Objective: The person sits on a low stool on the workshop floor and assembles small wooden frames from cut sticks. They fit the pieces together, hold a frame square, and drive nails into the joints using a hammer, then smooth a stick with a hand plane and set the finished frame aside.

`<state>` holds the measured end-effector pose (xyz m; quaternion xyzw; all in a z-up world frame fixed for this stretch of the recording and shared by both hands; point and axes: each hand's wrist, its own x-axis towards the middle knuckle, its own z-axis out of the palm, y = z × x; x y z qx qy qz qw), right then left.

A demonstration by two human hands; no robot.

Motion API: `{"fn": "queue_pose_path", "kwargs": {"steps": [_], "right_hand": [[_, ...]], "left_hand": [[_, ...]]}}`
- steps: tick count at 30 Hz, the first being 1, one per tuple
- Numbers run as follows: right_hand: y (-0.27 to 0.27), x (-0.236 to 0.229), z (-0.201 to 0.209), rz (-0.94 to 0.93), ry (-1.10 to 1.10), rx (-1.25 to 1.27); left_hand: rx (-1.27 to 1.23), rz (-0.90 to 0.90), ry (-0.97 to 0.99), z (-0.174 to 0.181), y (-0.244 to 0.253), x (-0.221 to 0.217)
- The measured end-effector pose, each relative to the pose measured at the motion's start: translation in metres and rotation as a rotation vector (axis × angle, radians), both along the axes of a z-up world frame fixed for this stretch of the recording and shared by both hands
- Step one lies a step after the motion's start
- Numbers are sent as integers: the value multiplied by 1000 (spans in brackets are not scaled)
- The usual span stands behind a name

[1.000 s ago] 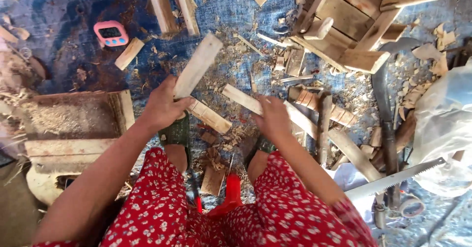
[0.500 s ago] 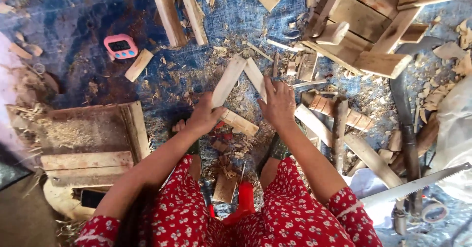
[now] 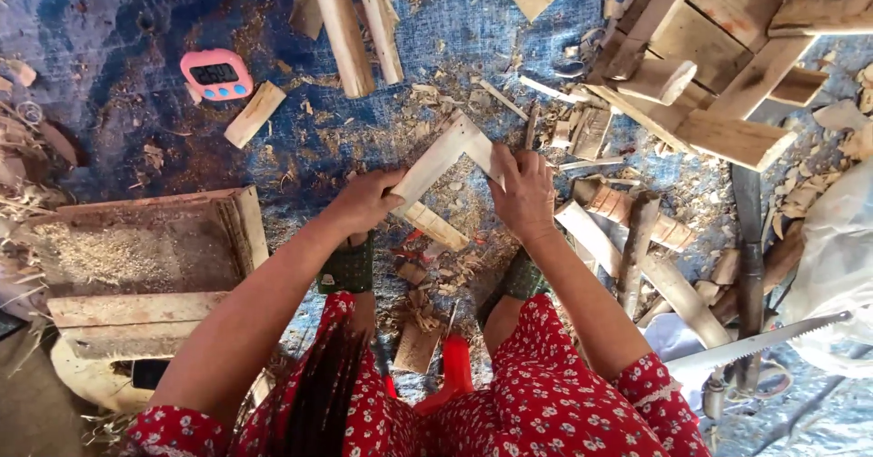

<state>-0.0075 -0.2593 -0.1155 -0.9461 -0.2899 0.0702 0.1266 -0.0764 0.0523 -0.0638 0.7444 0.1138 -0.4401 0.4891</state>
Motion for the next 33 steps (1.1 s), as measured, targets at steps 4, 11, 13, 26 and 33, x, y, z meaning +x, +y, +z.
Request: {"fn": "queue_pose_path", "kwargs": {"steps": [4, 11, 13, 26, 33], "right_hand": [[-4, 3, -3, 19, 23, 42], [-26, 4, 44, -217, 301, 111], [-32, 3, 54, -223, 324, 100], [-30, -7, 3, 64, -7, -140], [-30, 18, 92, -245, 618, 165]], "left_hand": [[20, -54, 2, 14, 3, 11], [321, -185, -165, 44, 4, 39], [318, -194, -200, 36, 0, 37], [342, -245, -257, 19, -36, 30], [365, -244, -324, 26, -36, 43]]}}
